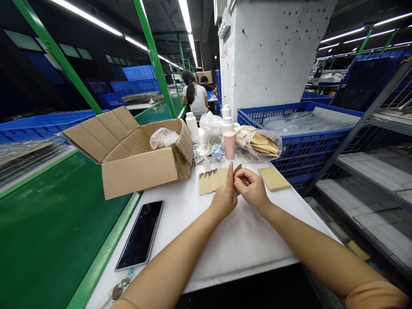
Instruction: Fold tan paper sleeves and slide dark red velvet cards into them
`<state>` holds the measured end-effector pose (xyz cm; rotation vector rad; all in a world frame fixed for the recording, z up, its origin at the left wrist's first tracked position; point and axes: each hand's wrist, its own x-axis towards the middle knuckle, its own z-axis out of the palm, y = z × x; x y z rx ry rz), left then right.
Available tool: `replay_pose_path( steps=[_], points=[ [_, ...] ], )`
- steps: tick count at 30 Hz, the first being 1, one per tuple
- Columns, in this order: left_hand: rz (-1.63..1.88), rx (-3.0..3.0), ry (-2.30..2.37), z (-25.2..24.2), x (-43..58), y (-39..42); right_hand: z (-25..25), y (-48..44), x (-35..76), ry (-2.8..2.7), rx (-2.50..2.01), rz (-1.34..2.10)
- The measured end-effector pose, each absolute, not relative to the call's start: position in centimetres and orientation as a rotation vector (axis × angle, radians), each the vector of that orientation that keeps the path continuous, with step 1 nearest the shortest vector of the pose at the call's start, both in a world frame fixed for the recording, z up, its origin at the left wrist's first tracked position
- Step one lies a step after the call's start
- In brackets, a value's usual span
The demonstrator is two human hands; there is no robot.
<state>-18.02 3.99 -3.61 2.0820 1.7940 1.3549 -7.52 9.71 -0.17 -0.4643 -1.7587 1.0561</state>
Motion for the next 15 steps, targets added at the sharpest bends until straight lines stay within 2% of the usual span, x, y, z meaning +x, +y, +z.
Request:
replay_pose_path(
  steps=[15],
  points=[
    [1.317, 2.094, 1.869, -3.67, -18.24, 4.11, -0.08, 9.3, -7.23, -1.813, -0.496, 0.893]
  ],
)
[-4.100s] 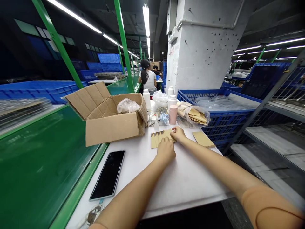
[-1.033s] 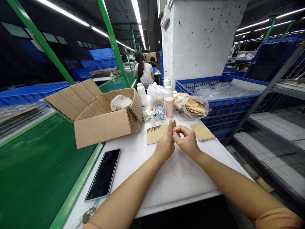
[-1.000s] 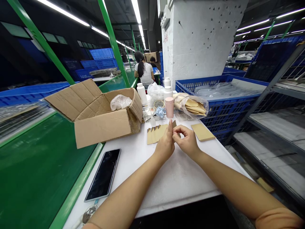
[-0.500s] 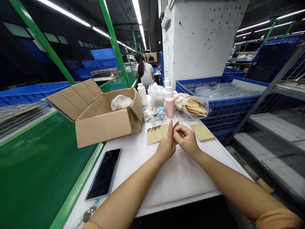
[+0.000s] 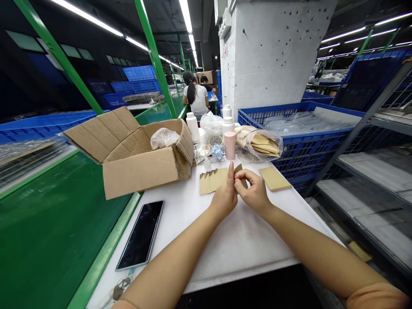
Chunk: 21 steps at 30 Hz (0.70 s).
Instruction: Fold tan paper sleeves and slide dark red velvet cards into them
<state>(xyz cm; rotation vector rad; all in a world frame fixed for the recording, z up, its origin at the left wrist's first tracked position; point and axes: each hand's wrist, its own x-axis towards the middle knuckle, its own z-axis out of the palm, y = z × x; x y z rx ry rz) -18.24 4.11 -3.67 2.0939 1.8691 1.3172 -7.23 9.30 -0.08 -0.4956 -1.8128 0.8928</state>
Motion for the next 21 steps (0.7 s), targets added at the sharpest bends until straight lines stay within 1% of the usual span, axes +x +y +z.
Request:
replay_pose_path(
  steps=[9, 16, 21],
  points=[
    [1.314, 2.105, 1.854, -3.37, -18.03, 3.95, -0.14, 9.59, -7.33, -1.791, -0.477, 0.986],
    [1.322, 2.058, 1.828, -3.46, -18.01, 3.92, 0.08, 9.53, -7.36, -1.788, -0.48, 0.99],
    [1.501, 1.878, 1.67, -3.28, -17.69, 4.03, -0.28, 9.99, -7.57, -1.756, -0.507, 1.006]
  ],
)
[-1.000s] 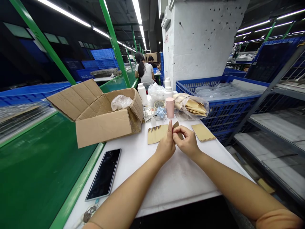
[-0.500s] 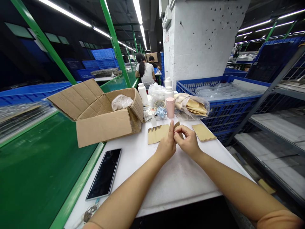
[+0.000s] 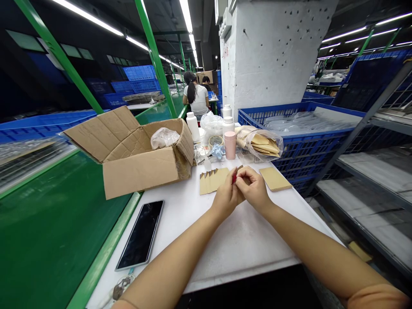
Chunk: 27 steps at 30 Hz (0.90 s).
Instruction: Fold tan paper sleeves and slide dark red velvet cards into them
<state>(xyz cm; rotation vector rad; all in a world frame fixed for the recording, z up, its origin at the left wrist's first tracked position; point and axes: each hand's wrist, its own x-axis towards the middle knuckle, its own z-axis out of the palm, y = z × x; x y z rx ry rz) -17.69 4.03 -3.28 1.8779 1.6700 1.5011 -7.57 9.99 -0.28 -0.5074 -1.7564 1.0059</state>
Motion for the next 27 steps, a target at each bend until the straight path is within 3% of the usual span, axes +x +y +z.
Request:
replay_pose_path(
  steps=[10, 19, 27],
  points=[
    [1.637, 1.789, 1.485, -2.8, -17.3, 4.0, -0.5, 10.2, -7.5, -1.766, -0.653, 0.798],
    [1.637, 1.745, 1.51, -3.2, -17.4, 4.2, -0.1, 10.3, -7.2, -1.825, -0.529, 0.831],
    [1.762, 1.237, 1.406, -3.0, -17.6, 4.8, -0.8, 11.2, -7.5, -1.852, -0.677, 0.725]
  ],
)
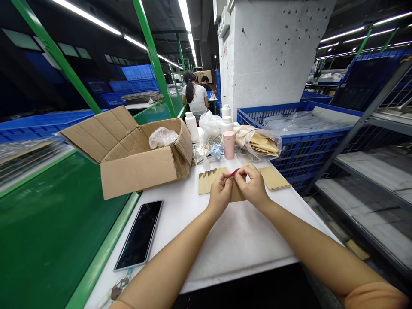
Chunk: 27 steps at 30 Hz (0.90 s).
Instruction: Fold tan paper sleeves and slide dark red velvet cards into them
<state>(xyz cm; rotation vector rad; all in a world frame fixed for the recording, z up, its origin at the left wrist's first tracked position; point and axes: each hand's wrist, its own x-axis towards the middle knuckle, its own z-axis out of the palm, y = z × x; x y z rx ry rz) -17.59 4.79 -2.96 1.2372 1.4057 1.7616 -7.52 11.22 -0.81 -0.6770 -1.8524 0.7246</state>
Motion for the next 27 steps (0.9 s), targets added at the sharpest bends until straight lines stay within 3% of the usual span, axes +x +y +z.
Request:
replay_pose_path(
  steps=[27],
  points=[
    [1.766, 1.231, 1.411, -2.29, -17.69, 4.4, -0.79, 11.58, -7.65, -1.818, -0.805, 0.55]
  ],
)
